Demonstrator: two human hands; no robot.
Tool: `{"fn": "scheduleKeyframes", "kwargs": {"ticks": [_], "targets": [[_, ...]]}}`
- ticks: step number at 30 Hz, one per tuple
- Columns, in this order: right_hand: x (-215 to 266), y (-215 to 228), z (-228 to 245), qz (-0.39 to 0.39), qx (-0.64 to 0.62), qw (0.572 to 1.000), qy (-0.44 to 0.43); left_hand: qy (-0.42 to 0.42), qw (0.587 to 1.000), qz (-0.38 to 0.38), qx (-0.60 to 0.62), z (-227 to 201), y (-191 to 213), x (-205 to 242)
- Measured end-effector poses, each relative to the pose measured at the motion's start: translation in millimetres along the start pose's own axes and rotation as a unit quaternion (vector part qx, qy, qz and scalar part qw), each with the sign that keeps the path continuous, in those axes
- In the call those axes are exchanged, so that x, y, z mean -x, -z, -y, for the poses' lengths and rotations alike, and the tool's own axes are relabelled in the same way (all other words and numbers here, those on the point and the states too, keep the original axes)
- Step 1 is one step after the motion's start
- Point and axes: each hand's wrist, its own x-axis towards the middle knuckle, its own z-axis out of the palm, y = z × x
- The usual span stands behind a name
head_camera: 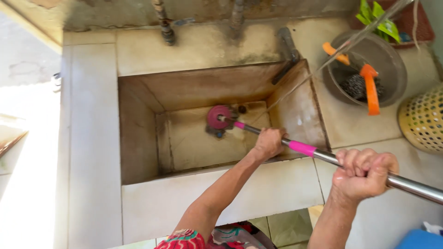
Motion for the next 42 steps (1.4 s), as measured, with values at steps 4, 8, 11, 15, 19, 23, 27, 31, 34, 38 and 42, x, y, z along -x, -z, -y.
{"fn": "scheduleKeyframes", "kwargs": {"ticks": [4, 8, 11, 15, 19, 23, 27, 31, 34, 38, 42], "targets": [[11.7, -60.9, -16.9, 0.115, -0.046, 0.991, -0.047, 0.054, 0.995, -0.082, -0.009, 32.3, 56.5, 39.3], [18.7, -123.4, -13.8, 0.228, -0.056, 0.971, -0.032, 0.071, 0.983, -0.164, 0.039, 30.0, 104.8, 61.3], [-11.8, -134.8, -3.0, 0.252, -0.095, 0.961, -0.058, 0.071, 0.97, -0.221, 0.07, 8.7, 119.0, 53.0], [-40.0, -151.1, 2.7, 0.295, -0.088, 0.95, -0.05, 0.036, 0.952, -0.295, 0.079, 4.2, 139.3, 46.2], [-33.2, -198.5, -48.7, 0.294, -0.11, 0.943, -0.111, 0.04, 0.949, -0.293, 0.108, 45.6, 159.0, 53.5], [-29.2, -258.0, -36.1, 0.319, -0.121, 0.931, -0.127, 0.083, 0.945, -0.269, 0.164, 17.1, 209.6, 63.9], [-17.9, -302.5, -19.9, 0.342, -0.082, 0.93, -0.105, 0.043, 0.943, -0.296, 0.144, 11.9, 238.2, 68.4], [9.6, -315.0, -73.8, 0.345, -0.037, 0.931, -0.115, 0.048, 0.935, -0.315, 0.154, 77.1, 218.9, 74.9], [19.9, -322.1, -43.8, 0.346, -0.01, 0.93, -0.126, 0.091, 0.925, -0.308, 0.203, 38.0, 225.8, 105.4], [-2.9, -342.3, -12.8, 0.356, 0.02, 0.929, -0.101, 0.079, 0.908, -0.309, 0.272, 6.1, 249.2, 86.5], [27.2, -309.2, -94.4, 0.368, 0.038, 0.923, -0.108, 0.066, 0.917, -0.306, 0.249, 77.6, 213.5, 87.8]]}}
